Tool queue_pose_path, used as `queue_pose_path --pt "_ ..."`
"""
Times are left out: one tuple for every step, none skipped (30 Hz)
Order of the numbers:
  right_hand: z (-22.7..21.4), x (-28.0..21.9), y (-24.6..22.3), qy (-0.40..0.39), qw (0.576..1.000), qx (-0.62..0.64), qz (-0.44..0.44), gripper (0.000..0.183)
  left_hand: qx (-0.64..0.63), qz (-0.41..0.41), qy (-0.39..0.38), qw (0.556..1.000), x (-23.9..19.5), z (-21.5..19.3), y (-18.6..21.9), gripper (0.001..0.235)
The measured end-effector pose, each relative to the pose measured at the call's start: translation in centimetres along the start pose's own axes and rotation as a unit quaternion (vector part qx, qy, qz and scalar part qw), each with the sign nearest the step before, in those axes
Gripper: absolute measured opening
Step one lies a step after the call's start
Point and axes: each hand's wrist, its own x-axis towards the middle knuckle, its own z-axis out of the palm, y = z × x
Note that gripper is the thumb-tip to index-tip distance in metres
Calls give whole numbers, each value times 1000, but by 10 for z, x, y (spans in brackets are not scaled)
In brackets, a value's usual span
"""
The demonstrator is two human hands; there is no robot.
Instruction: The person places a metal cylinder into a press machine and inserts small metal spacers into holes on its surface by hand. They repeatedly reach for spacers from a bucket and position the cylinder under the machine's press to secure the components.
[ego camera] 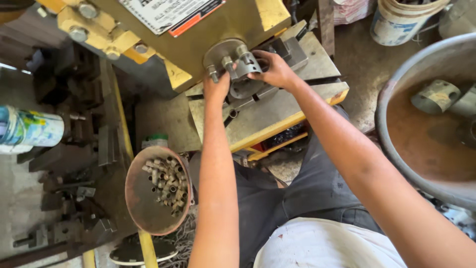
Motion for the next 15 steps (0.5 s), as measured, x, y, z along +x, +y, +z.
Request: queue_pose_path --pt "0 -4 1 16 1000 -26 4 83 3 -9 -7 1000 0 1 -2 54" --pt "0 -6 2 31 998 -52 8 83 7 -19 -14 1000 1 1 -3 54" --pt "2 -3 1 45 996 -77 7 82 11 -25 -16 1000 5 -1 -3 55" --pt "4 -3 -1 50 996 -76 -1 82 3 -22 -18 1000 5 -2 -3 56" --pt "7 -5 -3 54 996 -77 -9 81 -7 -19 -20 1000 3 -2 -3 57" --pt "9 -6 -6 58 995 -77 -17 81 -16 -16 -21 1000 1 -2 -3 58" --pt "11 -6 -9 76 992 -104 -18 82 -8 -22 -19 1000 1 -2 -3 58" --pt "16 -8 -12 94 987 -131 -19 83 -1 -28 -16 999 1 -2 -3 59" --pt "19 -9 -16 111 981 -158 -20 85 7 -35 -13 999 1 -2 -3 60" --pt "20 -10 -19 119 980 -158 -17 85 2 -21 -18 1000 2 -2 -4 60" --pt "21 -10 -23 125 979 -158 -15 85 -3 -7 -22 1000 2 -2 -5 60" --pt "22 -10 -26 132 979 -158 -13 85 -8 7 -26 1000 2 -2 -7 61" --pt "21 -9 -28 125 978 -166 -7 84 5 4 -24 1000 3 -2 -8 61" --pt "18 -9 -31 119 978 -174 0 83 18 0 -23 1000 3 -1 -10 62" --pt "16 -9 -32 113 977 -181 7 83 31 -5 -21 999 3 0 -11 62"
